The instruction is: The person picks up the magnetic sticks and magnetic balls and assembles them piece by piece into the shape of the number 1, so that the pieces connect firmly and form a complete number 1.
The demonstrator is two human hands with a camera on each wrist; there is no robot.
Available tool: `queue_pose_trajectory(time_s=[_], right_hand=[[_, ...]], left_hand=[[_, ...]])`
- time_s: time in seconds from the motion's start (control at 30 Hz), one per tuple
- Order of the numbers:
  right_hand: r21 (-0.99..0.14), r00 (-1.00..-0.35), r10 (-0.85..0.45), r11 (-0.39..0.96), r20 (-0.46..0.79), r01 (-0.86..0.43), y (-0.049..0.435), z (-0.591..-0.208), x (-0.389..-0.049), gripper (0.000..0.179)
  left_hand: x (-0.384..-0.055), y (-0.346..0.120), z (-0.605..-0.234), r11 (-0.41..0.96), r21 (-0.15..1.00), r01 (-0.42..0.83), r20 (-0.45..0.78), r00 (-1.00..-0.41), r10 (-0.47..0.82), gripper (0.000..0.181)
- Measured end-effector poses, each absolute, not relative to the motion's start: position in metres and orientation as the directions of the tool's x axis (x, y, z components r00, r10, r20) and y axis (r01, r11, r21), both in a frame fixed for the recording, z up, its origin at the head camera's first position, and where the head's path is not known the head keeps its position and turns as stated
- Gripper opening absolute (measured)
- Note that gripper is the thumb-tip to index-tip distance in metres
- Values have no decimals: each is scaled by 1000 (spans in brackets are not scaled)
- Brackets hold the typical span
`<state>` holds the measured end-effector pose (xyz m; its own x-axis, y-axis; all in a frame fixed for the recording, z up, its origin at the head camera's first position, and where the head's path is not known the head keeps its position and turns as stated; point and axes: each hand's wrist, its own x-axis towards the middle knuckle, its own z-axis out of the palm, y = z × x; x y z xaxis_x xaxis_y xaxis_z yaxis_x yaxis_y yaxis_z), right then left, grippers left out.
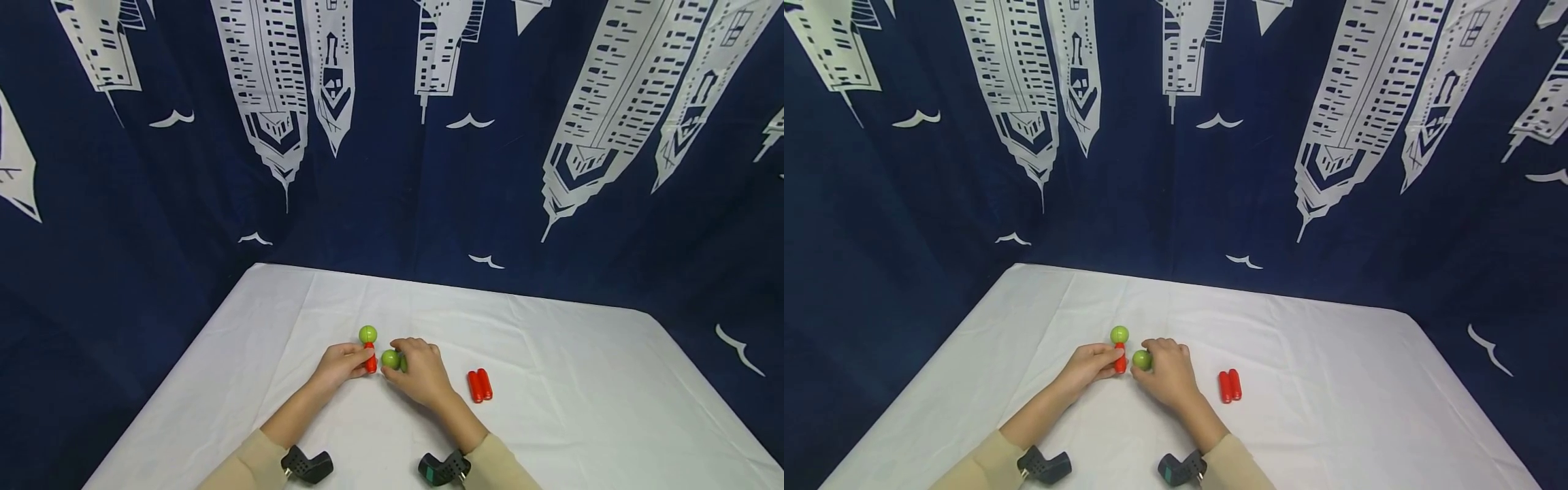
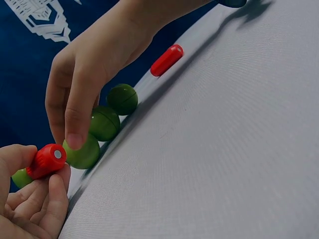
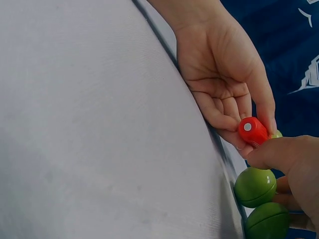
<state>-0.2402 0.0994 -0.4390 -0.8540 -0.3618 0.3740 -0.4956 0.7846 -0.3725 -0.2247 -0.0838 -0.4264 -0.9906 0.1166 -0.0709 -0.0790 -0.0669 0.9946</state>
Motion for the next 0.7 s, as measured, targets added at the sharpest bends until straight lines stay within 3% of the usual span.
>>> queue_pose_trajectory(time_s=[0.5, 0.7], right_hand=[[-319, -861, -360, 820, 359, -475, 96, -446, -244, 35], [-370, -864, -320, 805, 389, -464, 96, -444, -245, 32]], left_hand=[[-248, -84, -463, -60, 995, -81, -76, -994, 80, 19], [-246, -84, -464, -47, 996, -75, -72, -995, 68, 20]])
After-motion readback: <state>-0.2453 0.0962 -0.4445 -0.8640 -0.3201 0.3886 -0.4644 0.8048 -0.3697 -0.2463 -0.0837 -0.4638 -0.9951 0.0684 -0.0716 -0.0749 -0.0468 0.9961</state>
